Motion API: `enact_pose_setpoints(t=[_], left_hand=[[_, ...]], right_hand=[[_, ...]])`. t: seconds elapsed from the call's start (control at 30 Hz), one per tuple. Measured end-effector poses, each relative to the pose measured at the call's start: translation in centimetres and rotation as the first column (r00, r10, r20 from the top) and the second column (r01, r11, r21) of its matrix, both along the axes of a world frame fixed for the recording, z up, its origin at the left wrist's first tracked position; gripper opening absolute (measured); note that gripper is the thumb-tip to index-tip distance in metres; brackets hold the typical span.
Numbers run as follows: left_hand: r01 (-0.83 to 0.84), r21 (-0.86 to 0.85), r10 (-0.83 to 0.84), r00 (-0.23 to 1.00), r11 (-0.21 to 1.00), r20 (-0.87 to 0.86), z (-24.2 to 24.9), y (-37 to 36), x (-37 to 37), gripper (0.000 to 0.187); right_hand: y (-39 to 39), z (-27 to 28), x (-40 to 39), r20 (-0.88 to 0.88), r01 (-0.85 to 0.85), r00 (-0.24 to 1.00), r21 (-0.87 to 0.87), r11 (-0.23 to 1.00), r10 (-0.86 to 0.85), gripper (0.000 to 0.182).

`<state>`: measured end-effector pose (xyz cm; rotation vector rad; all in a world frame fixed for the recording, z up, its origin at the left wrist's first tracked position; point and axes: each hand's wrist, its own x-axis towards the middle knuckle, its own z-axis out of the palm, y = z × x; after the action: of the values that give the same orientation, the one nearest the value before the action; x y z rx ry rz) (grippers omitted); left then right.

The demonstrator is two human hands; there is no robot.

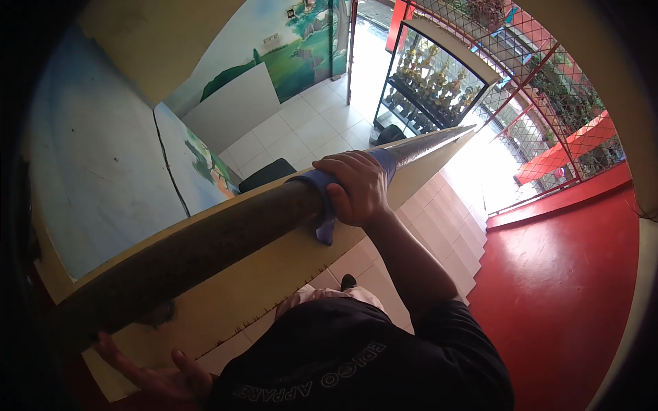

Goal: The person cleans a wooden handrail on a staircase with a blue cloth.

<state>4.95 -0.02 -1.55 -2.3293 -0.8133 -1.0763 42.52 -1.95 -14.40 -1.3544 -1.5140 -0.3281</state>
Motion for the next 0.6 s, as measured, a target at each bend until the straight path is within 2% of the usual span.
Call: enact_pose_setpoints(t=[0.03,0.13,0.17,0.33,0.4,0.5,0.6], left_hand=[[-0.134,-0.037,0.132,0.99,0.99,-0.056,0.1,-1.0,-0.3,0.069],[-0.124,-0.03,0.115,0.972,0.992,-0.207,-0.2,0.0,-1.9,0.076],[-0.121,0.001,0.119,0.98,0.993,-0.156,-0.6,0.0,-1.8,0.063],[-0.135,0.073,0.142,0.985,0.988,-0.096,-0.4,-0.1,-0.8,0.053],[-0.141,0.079,0.146,0.987,0.987,-0.063,-0.3,-0.2,-0.3,0.05],[-0.141,0.106,0.147,0.988,0.984,-0.048,-0.4,-0.3,-0.2,0.047],[-0.139,0.136,0.146,0.988,0.981,-0.043,-0.8,-0.4,-0.6,0.044]], right_hand=[[-0.2,0.0,-0.1,-0.001,0.004,1.0,-0.001,1.0,-0.004,0.04],[0.1,-0.2,-0.6,0.008,0.036,0.999,0.022,0.999,-0.036,0.034],[0.1,-0.2,-0.9,-0.001,0.036,0.999,0.022,0.999,-0.036,0.032],[0.2,1.7,-3.4,-0.042,0.049,0.998,0.009,0.999,-0.048,0.026],[0.9,4.1,-7.2,0.009,0.032,0.999,0.071,0.997,-0.033,0.025],[1.0,6.0,-9.2,0.01,-0.041,0.999,-0.044,0.998,0.041,0.033],[0.4,5.0,-7.7,0.114,-0.043,0.992,-0.048,0.998,0.048,0.046]])
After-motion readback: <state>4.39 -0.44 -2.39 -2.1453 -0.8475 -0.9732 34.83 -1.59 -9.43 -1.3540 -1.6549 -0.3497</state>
